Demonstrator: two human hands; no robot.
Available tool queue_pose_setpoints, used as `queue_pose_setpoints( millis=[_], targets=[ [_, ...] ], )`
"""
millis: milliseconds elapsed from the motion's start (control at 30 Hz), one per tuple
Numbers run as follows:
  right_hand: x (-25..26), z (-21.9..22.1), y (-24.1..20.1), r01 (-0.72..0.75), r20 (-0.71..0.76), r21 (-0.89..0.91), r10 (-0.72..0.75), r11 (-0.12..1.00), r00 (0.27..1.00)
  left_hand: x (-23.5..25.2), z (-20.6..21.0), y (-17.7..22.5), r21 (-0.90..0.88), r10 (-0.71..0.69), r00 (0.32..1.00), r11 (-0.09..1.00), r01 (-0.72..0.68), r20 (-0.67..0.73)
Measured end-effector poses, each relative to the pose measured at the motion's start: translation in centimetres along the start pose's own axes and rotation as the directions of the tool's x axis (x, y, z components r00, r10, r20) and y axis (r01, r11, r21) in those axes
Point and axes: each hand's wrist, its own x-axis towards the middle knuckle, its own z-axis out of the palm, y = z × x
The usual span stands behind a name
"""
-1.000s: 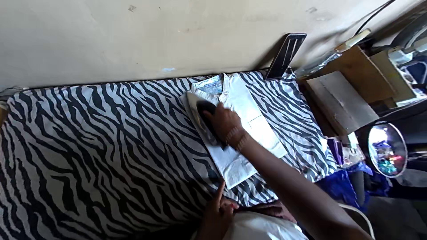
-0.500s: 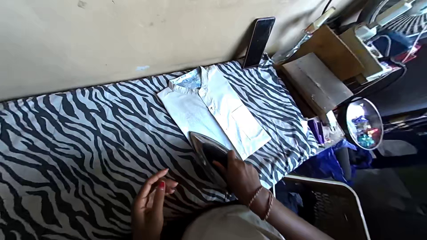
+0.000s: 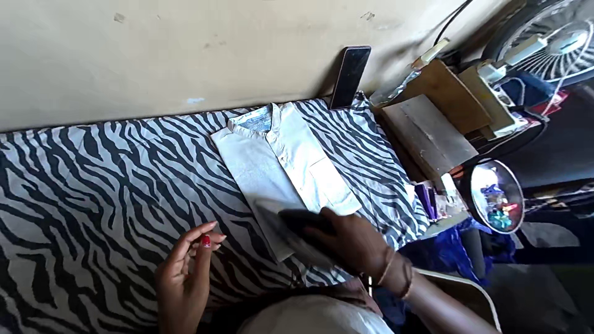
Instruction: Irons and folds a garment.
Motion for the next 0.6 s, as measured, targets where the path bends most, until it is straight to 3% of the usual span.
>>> queue_pose_setpoints(
  millis=[67, 200, 300, 367, 467, 600],
  targets=[
    [1.4, -0.8, 1.1, 0.027, -0.040, -0.052, -0.029, 0.998, 0.999, -0.7, 0.5, -0.3, -0.037, -0.060, 0.998, 0.998, 0.060, -0.011],
    [1.4, 1.0, -0.9, 0.141, 0.273, -0.125, -0.102, 0.982, 0.956, -0.5, 2.7, -1.2, 0.070, -0.199, 0.977, 0.976, 0.204, -0.082],
    [0.2, 0.2, 0.2, 0.207, 0.406, -0.136, -0.136, 0.969, 0.904, -0.4, 3.6, -2.5, 0.175, -0.349, 0.934, 0.917, 0.358, -0.079],
    [0.6, -2.2, 2.5, 0.118, 0.333, -0.130, -0.069, 0.984, 0.940, -0.2, 4.3, -3.1, 0.141, -0.518, 0.855, 0.847, 0.513, 0.000],
    [3.3, -4.4, 3.9, -0.015, -0.027, -0.040, 0.014, 0.999, 1.000, -0.1, 6.5, -3.7, 0.070, -0.633, 0.771, 0.774, 0.629, 0.075],
    [10.8, -4.3, 2.2, -0.221, -0.068, 0.103, 0.228, 0.970, 0.971, 1.0, 9.2, -3.0, 0.101, -0.701, 0.701, 0.713, 0.694, 0.128]
  ],
)
